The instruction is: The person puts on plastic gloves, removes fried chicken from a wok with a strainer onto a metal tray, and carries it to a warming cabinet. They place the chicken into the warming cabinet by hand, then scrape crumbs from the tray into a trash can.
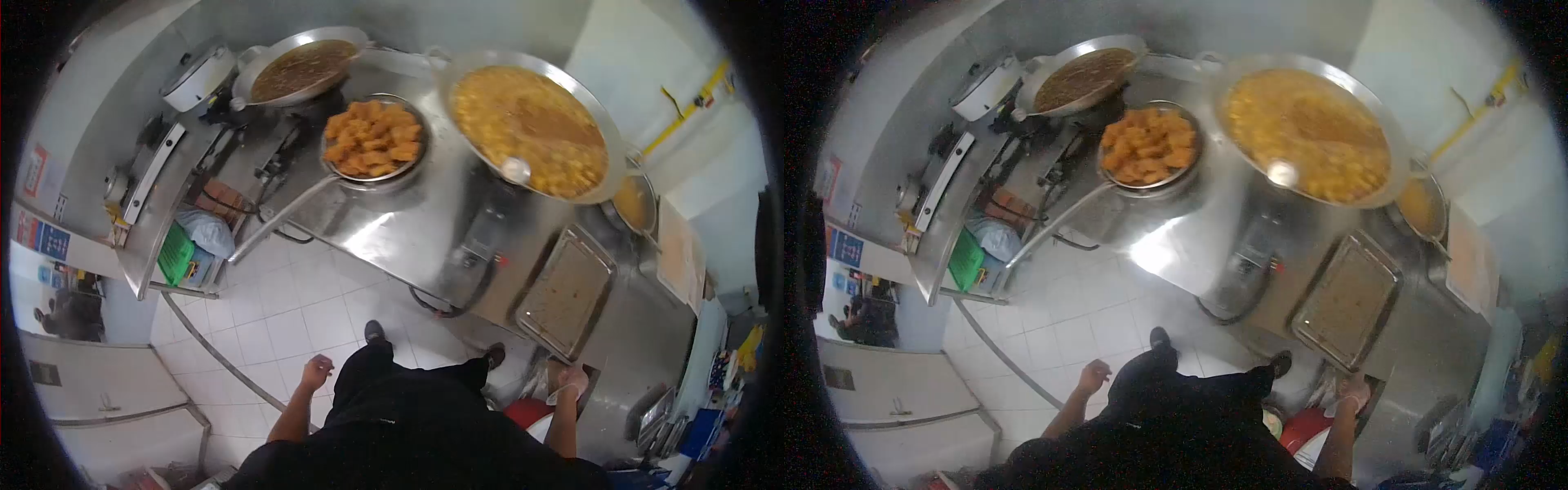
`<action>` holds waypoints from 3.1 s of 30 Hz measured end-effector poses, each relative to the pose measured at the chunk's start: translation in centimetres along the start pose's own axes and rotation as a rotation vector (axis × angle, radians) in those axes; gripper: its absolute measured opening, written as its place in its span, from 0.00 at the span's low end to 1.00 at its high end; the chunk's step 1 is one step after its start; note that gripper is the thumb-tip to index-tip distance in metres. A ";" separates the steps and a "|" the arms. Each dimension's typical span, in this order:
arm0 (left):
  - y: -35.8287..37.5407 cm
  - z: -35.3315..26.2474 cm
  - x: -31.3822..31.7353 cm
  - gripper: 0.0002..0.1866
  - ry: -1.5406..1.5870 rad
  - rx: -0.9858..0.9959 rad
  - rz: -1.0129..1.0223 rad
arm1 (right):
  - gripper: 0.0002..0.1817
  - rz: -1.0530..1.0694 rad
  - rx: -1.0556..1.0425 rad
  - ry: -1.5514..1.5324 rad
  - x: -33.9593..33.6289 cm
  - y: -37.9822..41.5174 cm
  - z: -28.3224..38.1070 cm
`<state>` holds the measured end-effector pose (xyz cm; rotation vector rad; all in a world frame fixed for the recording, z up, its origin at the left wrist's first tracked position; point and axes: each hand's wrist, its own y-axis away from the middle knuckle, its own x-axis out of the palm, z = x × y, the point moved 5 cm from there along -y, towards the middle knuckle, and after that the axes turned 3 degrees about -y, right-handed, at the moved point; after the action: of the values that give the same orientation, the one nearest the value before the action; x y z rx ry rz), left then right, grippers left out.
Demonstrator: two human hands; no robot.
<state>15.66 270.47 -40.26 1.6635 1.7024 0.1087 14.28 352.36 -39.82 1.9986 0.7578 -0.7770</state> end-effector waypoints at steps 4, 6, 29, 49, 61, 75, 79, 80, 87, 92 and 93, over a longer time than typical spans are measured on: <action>-0.6 12.8 -8.8 0.03 0.241 -0.203 -0.246 | 0.09 0.008 -0.031 0.134 -15.9 9.0 14.1; -0.3 12.9 -11.9 0.03 0.163 -0.335 -0.235 | 0.14 -0.371 -0.152 -1.234 -19.5 10.9 24.1; 1.8 19.9 -11.7 0.08 0.084 -0.206 0.158 | 0.16 0.786 -0.515 -2.384 -51.7 14.1 63.9; -6.5 -24.7 14.1 0.15 -0.113 0.463 0.816 | 0.08 0.913 -0.186 -2.319 -36.9 36.9 12.5; -6.0 -40.0 45.6 0.26 -0.084 0.372 0.727 | 0.13 0.865 0.062 -2.685 -10.3 25.0 -8.6; 17.1 -51.3 70.5 0.23 0.046 0.432 1.154 | 0.10 -0.132 0.810 -1.217 -2.3 20.6 -29.5; 22.8 -54.4 78.5 0.24 0.060 0.390 1.233 | 0.12 -0.254 0.841 -1.102 2.4 16.7 -30.0; 23.0 -54.8 79.8 0.24 0.043 0.344 1.229 | 0.15 -0.258 0.846 -1.091 3.4 15.3 -30.0; 16.3 -49.0 85.2 0.27 -0.097 0.330 1.190 | 0.16 -0.498 0.770 -1.015 9.1 9.5 -33.9; 15.0 -49.6 78.9 0.20 -0.336 0.504 1.333 | 0.09 -0.084 0.861 -2.017 8.0 14.9 -39.0; 14.7 -49.5 76.6 0.17 -0.274 0.522 1.323 | 0.08 -0.087 0.710 -2.133 11.3 14.4 -40.0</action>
<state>9.66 362.13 -30.06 2.7719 0.1928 0.0455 41.70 382.47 -23.16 0.5245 -0.8080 -2.5595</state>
